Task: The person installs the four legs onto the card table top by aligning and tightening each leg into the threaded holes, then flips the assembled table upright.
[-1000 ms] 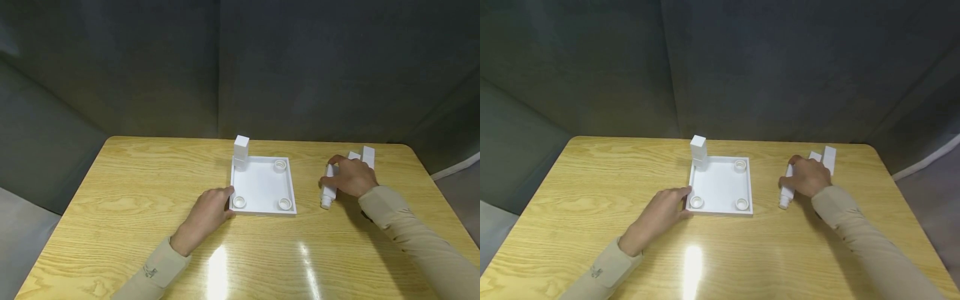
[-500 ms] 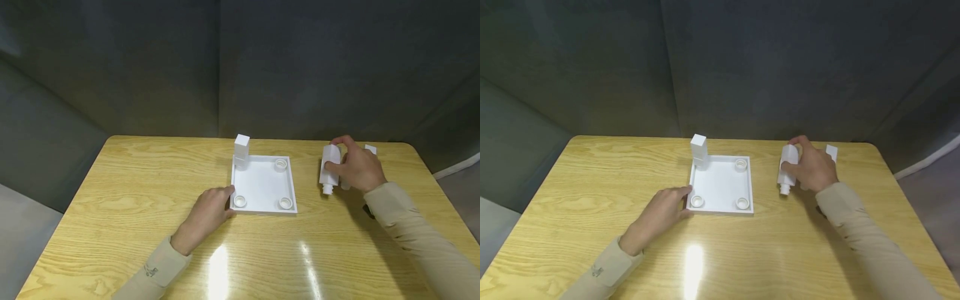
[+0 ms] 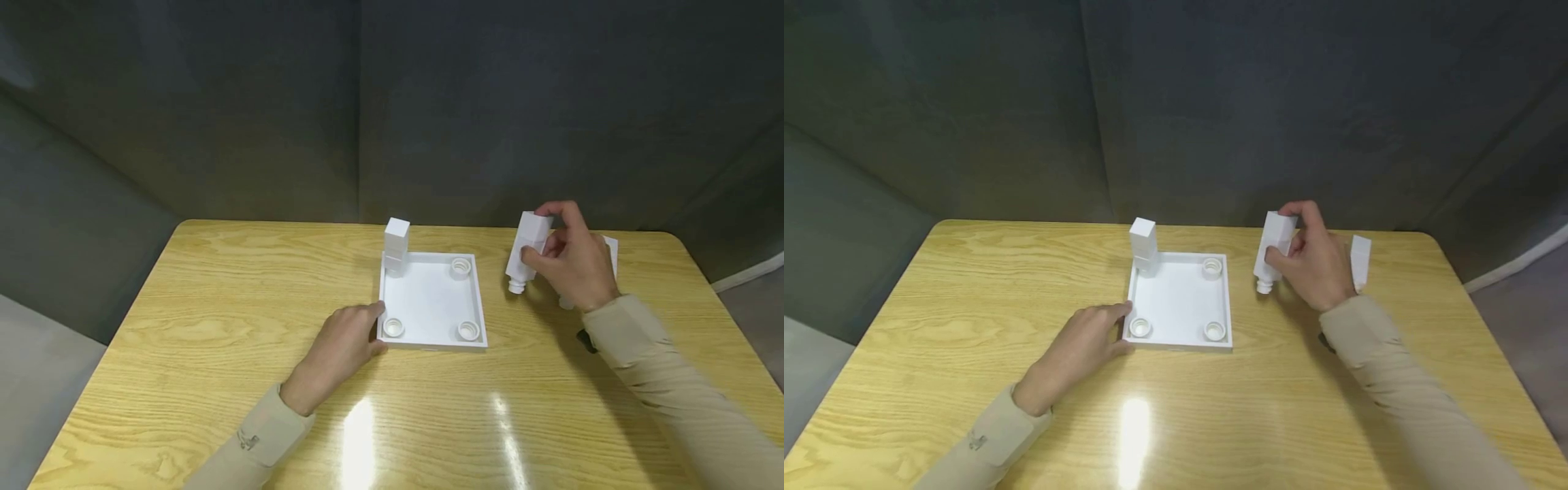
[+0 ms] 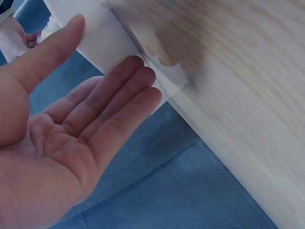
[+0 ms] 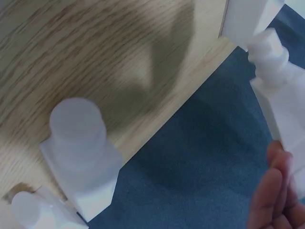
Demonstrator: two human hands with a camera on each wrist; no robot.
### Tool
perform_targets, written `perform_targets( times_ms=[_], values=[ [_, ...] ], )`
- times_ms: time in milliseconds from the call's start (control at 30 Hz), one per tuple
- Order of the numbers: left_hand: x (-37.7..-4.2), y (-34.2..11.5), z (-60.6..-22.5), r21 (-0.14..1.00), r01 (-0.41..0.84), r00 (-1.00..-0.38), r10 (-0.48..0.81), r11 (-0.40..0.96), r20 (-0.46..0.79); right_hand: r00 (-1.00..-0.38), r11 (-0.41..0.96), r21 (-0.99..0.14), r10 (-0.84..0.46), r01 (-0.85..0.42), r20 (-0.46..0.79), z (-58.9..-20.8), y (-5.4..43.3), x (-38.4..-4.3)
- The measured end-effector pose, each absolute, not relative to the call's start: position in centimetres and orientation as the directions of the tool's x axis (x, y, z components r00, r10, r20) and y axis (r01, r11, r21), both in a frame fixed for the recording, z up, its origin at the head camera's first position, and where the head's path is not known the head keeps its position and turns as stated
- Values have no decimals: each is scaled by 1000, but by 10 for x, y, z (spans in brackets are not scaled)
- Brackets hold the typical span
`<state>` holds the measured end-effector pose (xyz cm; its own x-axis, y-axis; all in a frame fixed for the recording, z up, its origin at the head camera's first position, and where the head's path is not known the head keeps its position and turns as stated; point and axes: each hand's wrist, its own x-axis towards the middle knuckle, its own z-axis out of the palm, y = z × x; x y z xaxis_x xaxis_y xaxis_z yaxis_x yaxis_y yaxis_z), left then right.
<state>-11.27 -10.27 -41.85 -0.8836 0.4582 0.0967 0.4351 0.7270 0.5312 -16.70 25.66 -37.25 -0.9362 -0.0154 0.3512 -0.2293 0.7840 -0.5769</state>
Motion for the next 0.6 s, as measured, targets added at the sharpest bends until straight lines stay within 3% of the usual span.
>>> perform_targets(
  times_ms=[600],
  values=[
    [-109, -104, -418, 508, 438, -882, 464, 742, 82, -856, 687, -653, 87, -319, 510, -378, 234, -171]
  ],
)
